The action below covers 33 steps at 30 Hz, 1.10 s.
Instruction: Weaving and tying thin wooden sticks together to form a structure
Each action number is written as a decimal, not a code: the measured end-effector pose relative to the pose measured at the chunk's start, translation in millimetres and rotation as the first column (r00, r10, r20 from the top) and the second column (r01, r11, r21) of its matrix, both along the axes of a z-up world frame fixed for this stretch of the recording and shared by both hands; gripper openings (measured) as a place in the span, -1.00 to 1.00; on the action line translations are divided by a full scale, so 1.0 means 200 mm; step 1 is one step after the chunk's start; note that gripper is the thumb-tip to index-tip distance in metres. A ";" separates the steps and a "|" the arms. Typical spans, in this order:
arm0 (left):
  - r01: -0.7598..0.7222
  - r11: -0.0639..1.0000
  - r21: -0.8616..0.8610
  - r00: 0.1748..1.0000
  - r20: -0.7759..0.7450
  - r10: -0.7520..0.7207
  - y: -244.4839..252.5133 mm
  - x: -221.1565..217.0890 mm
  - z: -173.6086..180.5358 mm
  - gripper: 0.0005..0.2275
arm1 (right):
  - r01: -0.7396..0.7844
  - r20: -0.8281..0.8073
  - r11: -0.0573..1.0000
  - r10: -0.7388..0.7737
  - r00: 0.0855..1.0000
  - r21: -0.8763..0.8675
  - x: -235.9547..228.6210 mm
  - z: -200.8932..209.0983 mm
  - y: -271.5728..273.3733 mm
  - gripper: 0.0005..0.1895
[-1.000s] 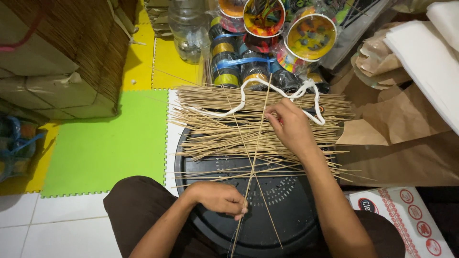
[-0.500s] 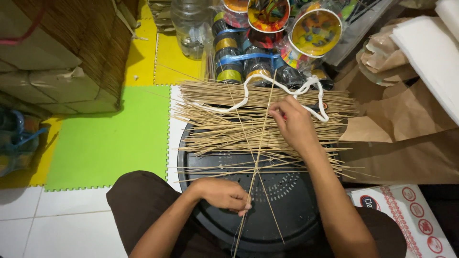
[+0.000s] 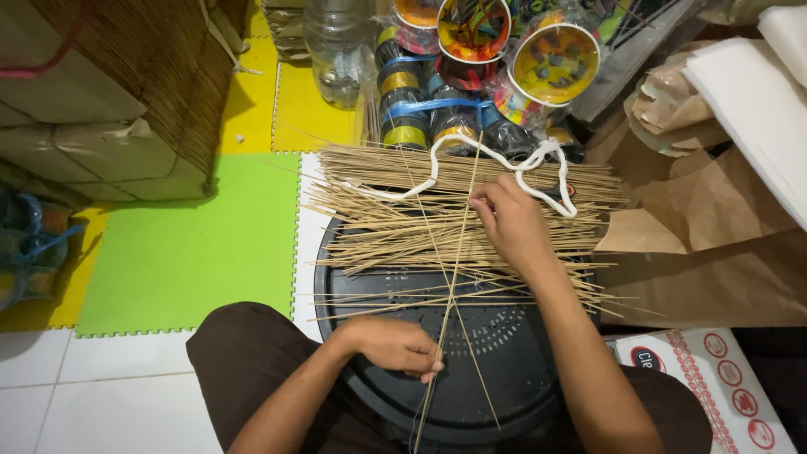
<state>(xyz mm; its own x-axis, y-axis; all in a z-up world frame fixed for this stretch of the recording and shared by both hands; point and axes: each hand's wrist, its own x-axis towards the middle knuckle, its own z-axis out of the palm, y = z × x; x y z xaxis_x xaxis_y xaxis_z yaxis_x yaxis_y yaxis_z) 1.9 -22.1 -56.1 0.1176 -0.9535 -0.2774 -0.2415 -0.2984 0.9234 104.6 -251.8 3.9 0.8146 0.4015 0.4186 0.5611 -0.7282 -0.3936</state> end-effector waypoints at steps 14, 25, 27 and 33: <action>-0.049 0.992 0.114 0.997 -0.053 0.055 -0.01 -0.02 -0.06 -0.62 | 0.017 -0.007 0.997 -0.018 1.000 -0.081 0.06 -0.13 0.02 -0.91; -0.079 0.992 0.097 0.997 -0.013 0.080 0.03 -0.01 -0.07 -0.65 | 0.062 -0.080 0.998 -0.064 0.995 -0.026 0.03 -0.10 0.01 -0.87; -0.075 0.997 0.031 0.997 0.028 0.074 0.06 0.00 -0.05 -0.66 | 0.039 -0.002 0.999 -0.039 0.999 0.034 0.02 -0.08 -0.03 -0.92; -0.117 0.989 0.092 0.992 0.058 0.112 0.11 0.00 0.09 -0.67 | 0.057 0.174 0.996 -0.067 0.982 0.064 -0.05 -0.04 -0.18 -0.95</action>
<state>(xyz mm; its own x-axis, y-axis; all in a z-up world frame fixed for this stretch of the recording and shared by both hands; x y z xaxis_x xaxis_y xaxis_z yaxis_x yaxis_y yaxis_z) 1.5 0.2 -37.6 0.2418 -0.9024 -0.3566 -0.2484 -0.4128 0.8763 95.0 -288.8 -4.0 0.7487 0.3230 0.5789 0.5798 -0.7424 -0.3356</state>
